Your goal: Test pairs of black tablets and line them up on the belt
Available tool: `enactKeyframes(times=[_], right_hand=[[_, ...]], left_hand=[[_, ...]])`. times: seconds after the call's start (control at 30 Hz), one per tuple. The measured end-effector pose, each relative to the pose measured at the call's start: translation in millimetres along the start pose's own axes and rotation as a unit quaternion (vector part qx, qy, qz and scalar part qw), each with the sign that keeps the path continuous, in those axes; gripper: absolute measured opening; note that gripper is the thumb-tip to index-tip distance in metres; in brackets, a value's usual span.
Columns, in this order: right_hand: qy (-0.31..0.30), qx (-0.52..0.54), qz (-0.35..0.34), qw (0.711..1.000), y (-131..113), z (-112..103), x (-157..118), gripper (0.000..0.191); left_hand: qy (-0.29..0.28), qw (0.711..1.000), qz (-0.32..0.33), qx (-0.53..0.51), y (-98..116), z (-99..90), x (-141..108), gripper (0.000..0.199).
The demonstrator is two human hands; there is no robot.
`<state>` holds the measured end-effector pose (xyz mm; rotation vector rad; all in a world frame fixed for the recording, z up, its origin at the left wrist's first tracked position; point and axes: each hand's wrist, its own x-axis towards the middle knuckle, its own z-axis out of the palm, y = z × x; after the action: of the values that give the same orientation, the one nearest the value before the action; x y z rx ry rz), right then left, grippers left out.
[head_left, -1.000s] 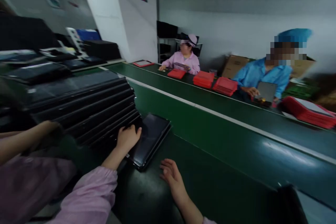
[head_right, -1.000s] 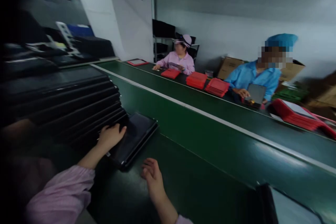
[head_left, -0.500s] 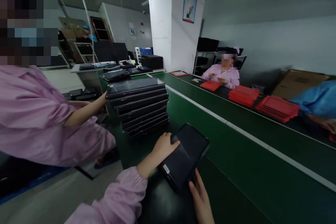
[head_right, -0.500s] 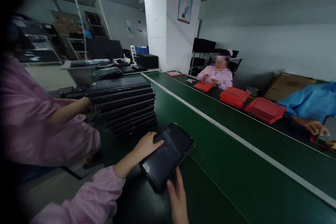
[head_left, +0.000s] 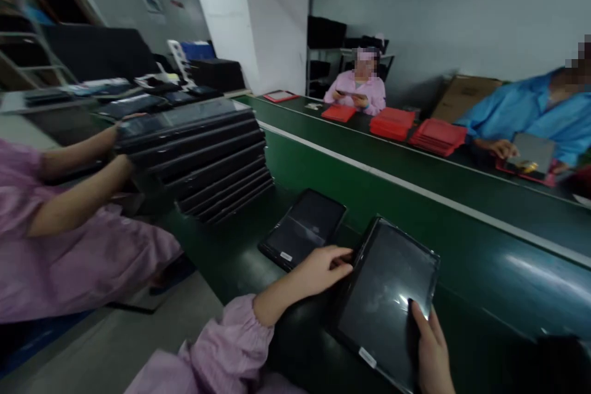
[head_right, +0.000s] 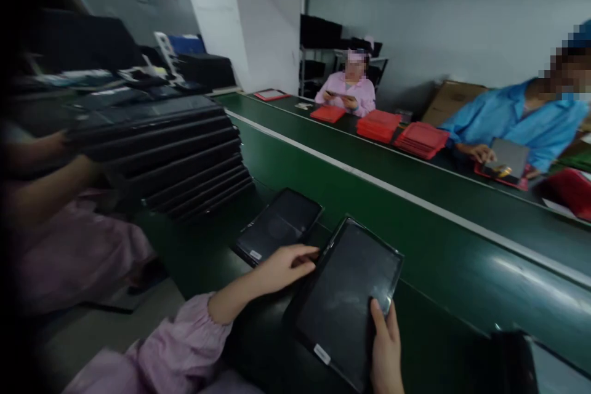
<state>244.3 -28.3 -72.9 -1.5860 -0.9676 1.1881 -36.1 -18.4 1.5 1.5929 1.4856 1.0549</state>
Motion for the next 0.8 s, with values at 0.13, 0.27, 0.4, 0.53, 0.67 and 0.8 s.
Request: enactKeyframes(times=[0.13, 0.27, 0.4, 0.53, 0.67, 0.8], right_hand=[[0.145, -0.086, 0.048, 0.984, 13, -56, -16, 0.084], [0.195, -0.160, -0.021, 0.967, 17, -78, -17, 0.079], [0.212, -0.314, -0.203, 0.903, 3, -78, -5, 0.075], [0.192, -0.350, -0.215, 0.891, -8, -64, 3, 0.075], [0.218, -0.280, -0.137, 0.925, -10, -52, 6, 0.089], [0.233, -0.207, -0.058, 0.948, -11, -56, 6, 0.101]], left_hand=[[0.112, 0.989, -0.046, 0.082, -44, -37.2, 22, 0.035], [0.158, 0.961, -0.146, 0.173, -79, -64.6, 36, 0.063], [0.135, 0.941, -0.196, 0.239, -80, -46.1, 30, 0.091], [0.067, 0.928, -0.154, 0.333, -69, -14.2, 45, 0.089], [-0.020, 0.935, -0.012, 0.354, -63, 7.6, 94, 0.077], [-0.005, 0.935, 0.023, 0.353, -64, 17.0, 135, 0.060]])
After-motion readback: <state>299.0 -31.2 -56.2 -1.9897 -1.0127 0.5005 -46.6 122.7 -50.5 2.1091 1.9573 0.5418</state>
